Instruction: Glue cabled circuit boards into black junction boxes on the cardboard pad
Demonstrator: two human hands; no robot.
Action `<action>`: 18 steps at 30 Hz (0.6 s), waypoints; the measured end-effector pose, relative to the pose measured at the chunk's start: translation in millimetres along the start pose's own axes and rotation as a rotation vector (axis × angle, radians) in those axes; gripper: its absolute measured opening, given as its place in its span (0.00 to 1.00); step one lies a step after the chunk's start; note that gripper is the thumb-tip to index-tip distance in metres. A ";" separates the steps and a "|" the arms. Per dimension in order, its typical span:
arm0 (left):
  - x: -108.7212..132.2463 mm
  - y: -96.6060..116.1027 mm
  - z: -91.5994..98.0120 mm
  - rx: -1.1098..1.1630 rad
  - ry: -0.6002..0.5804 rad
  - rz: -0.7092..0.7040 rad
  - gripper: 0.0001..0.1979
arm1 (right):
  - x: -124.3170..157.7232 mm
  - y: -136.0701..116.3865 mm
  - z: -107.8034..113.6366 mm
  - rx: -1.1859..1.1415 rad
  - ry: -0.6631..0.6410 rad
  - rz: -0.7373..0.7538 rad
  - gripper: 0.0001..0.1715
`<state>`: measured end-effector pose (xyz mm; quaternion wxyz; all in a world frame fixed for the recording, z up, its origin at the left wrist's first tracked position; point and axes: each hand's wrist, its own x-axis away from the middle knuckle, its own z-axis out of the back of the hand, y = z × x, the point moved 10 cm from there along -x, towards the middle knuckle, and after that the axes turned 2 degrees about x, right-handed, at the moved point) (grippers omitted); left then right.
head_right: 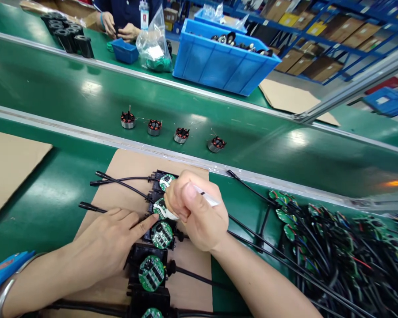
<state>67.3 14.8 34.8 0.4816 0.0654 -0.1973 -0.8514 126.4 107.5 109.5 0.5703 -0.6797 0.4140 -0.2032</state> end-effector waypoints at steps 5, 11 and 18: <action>-1.4 -0.6 -2.8 -0.006 -0.024 -0.001 0.34 | -3.6 -5.4 9.3 0.005 0.030 0.036 0.20; -0.6 -1.9 -5.0 -0.008 -0.018 0.005 0.34 | -12.0 1.1 5.9 -0.009 0.003 0.070 0.20; 0.1 1.7 1.8 -0.030 0.011 -0.031 0.33 | -11.0 -1.6 14.3 0.042 0.017 0.087 0.20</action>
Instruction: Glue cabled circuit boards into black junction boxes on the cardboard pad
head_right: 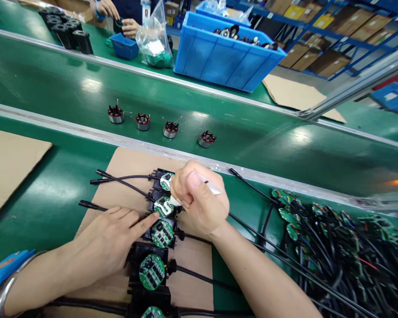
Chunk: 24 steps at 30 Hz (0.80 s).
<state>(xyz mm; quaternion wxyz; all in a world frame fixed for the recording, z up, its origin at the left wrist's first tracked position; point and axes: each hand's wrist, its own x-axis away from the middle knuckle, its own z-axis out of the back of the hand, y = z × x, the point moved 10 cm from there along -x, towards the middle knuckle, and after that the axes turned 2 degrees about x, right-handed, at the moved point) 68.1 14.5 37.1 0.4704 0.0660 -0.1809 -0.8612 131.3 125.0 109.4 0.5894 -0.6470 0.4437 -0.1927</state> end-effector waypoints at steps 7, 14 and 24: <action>19.1 29.7 10.1 0.023 -0.010 -0.119 0.22 | 27.9 -10.1 -20.5 -0.128 -0.025 -0.120 0.21; 21.6 32.6 6.0 -0.018 -0.012 -0.124 0.24 | 42.7 13.2 -44.3 -0.098 -0.067 -0.133 0.22; 27.8 31.7 -6.6 -0.084 0.008 -0.144 0.24 | 55.2 -2.8 -36.5 -0.015 -0.048 -0.233 0.23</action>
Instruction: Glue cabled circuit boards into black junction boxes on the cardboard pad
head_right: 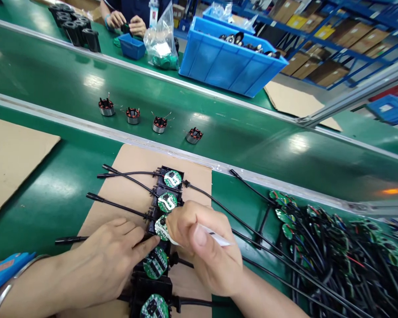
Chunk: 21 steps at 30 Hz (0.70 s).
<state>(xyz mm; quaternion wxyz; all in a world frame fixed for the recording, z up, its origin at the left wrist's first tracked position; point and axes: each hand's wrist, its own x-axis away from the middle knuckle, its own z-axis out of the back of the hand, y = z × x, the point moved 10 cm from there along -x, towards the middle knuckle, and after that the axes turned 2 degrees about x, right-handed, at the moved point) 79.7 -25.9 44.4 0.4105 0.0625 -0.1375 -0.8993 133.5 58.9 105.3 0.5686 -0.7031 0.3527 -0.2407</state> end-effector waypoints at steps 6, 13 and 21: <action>0.4 1.2 -0.5 0.007 0.010 -0.012 0.24 | 1.6 -6.3 8.2 0.046 0.014 0.032 0.23; -1.4 0.1 2.3 0.007 0.003 0.004 0.23 | -7.3 -6.9 11.7 0.042 0.005 0.047 0.22; -1.2 1.1 3.5 0.043 -0.005 0.013 0.24 | -17.1 -1.3 6.8 -0.001 -0.015 0.099 0.21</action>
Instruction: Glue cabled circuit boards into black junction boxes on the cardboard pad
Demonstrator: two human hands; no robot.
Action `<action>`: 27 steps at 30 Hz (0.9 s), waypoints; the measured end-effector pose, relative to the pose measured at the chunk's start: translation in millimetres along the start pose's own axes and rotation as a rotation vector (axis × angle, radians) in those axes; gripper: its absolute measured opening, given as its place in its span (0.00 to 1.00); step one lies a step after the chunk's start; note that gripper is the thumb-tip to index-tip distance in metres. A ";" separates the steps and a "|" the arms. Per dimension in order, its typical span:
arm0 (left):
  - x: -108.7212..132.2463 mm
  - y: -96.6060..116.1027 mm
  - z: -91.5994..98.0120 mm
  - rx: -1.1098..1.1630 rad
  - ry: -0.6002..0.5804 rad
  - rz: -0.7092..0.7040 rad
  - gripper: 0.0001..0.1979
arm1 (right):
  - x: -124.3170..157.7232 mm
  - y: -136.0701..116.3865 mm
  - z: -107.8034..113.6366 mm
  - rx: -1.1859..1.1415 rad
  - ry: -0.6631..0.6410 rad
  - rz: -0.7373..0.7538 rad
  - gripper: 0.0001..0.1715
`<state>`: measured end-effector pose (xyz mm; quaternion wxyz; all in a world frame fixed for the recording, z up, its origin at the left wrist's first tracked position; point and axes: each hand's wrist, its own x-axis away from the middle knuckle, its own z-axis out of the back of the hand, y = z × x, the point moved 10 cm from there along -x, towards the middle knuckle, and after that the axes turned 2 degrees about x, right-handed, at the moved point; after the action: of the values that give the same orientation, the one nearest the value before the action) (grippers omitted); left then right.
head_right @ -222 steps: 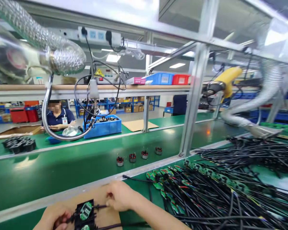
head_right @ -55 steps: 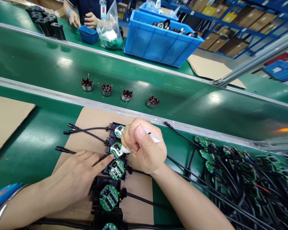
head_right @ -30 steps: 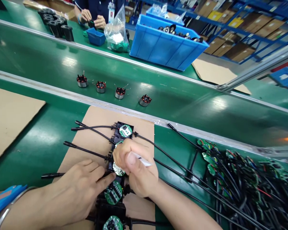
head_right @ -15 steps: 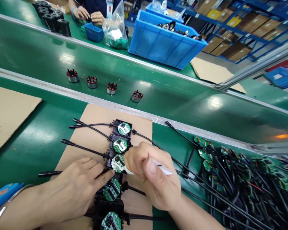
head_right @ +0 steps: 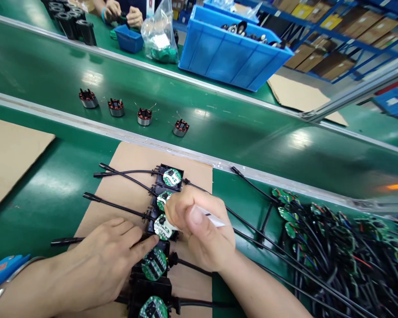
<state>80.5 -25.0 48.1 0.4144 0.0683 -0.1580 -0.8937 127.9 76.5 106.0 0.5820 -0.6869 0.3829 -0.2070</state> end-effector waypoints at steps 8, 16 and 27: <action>5.3 6.2 16.2 0.019 -0.002 -0.015 0.22 | 12.0 -16.8 11.1 -0.003 0.064 -0.006 0.22; 33.8 33.5 4.7 0.107 -0.122 -0.068 0.22 | 40.2 2.4 -34.4 -0.149 -0.011 -0.064 0.23; 42.7 30.5 -4.9 0.111 -0.061 -0.009 0.25 | 49.5 8.3 -41.4 -0.064 -0.025 -0.095 0.24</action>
<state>76.1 -77.2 54.2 0.4008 0.0647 -0.2196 -0.8871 126.1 11.7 99.9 0.5539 -0.7251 0.3490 -0.2135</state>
